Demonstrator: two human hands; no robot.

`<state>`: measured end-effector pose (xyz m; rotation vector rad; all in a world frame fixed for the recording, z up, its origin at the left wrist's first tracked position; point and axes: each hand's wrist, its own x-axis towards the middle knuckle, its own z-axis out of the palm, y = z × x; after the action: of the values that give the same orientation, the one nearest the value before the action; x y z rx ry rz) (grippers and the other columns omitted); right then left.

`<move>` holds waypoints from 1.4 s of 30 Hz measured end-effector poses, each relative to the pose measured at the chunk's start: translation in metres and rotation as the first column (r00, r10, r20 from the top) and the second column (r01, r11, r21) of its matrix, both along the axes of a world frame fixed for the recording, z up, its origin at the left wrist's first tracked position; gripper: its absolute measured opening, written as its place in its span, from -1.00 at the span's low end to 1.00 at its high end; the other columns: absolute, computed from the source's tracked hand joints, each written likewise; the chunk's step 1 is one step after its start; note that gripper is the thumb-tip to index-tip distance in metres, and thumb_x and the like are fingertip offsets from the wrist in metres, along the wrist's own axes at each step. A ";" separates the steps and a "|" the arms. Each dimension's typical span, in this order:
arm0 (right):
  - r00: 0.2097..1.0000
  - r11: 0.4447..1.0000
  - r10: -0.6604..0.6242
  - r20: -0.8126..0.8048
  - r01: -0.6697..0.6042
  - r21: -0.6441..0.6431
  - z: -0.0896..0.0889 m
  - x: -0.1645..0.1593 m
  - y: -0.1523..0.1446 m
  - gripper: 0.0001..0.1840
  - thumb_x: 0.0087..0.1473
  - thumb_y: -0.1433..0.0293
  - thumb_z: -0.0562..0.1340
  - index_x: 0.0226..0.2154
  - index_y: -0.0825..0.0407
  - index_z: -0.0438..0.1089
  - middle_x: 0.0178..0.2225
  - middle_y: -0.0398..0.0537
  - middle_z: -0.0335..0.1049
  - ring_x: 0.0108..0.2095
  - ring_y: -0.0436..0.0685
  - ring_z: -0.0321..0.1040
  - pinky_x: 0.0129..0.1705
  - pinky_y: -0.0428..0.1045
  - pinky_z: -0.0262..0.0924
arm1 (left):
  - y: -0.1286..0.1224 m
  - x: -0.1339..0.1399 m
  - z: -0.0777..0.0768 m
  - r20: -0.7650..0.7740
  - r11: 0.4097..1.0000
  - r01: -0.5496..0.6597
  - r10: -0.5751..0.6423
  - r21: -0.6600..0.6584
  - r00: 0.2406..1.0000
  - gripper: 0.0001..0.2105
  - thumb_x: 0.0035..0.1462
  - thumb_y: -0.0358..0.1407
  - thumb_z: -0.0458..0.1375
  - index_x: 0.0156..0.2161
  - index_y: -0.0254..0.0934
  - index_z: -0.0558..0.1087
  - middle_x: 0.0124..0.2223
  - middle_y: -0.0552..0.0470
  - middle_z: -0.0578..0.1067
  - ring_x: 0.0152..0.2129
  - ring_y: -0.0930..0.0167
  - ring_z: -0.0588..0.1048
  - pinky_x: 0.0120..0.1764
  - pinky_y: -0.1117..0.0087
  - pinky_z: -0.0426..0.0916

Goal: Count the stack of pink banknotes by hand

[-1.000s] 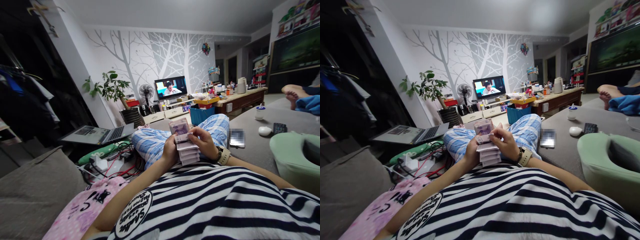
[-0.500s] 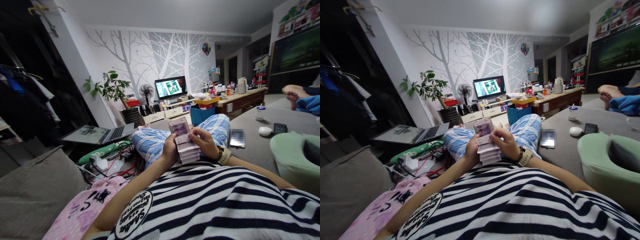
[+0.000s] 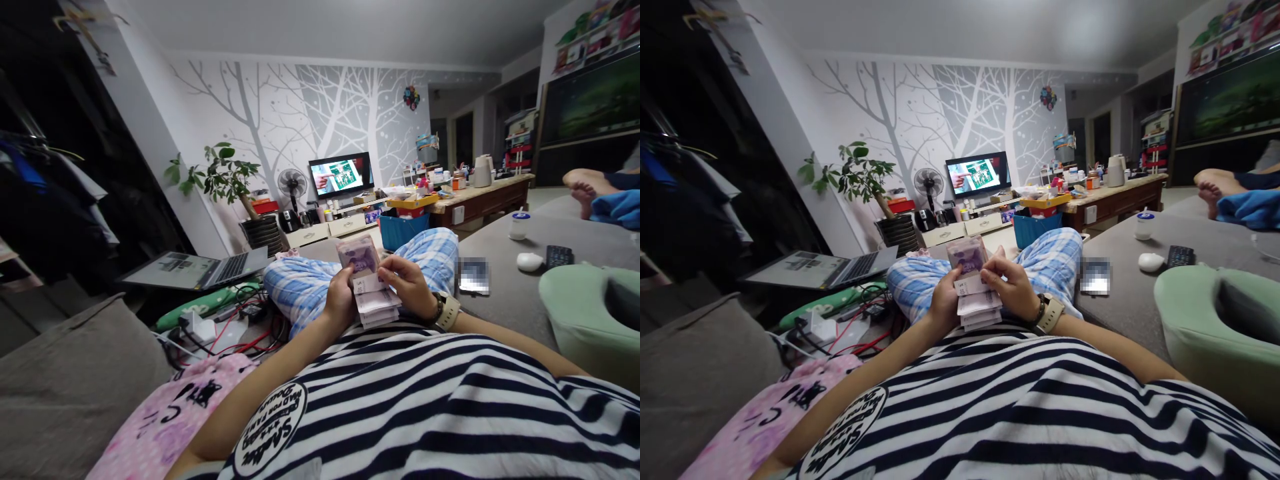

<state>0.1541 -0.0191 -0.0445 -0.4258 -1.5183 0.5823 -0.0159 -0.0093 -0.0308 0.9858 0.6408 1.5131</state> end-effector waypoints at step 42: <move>0.988 0.978 -0.117 -0.100 0.097 -0.186 -0.008 -0.008 0.021 -0.26 0.16 -0.36 0.50 -0.49 -0.14 0.30 -0.54 -0.20 0.32 -0.46 0.10 0.19 -0.37 0.04 0.17 | 0.000 0.009 -0.003 0.032 0.994 0.033 -0.030 -0.101 0.999 -0.85 0.15 -0.22 0.45 -0.26 -0.24 0.66 -0.25 -0.15 0.80 -0.01 -0.02 0.83 0.07 0.07 0.73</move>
<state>0.1463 0.0017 -0.0528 -0.6019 -1.3332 0.6504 -0.0072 -0.0092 -0.0339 0.8900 0.6705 1.4509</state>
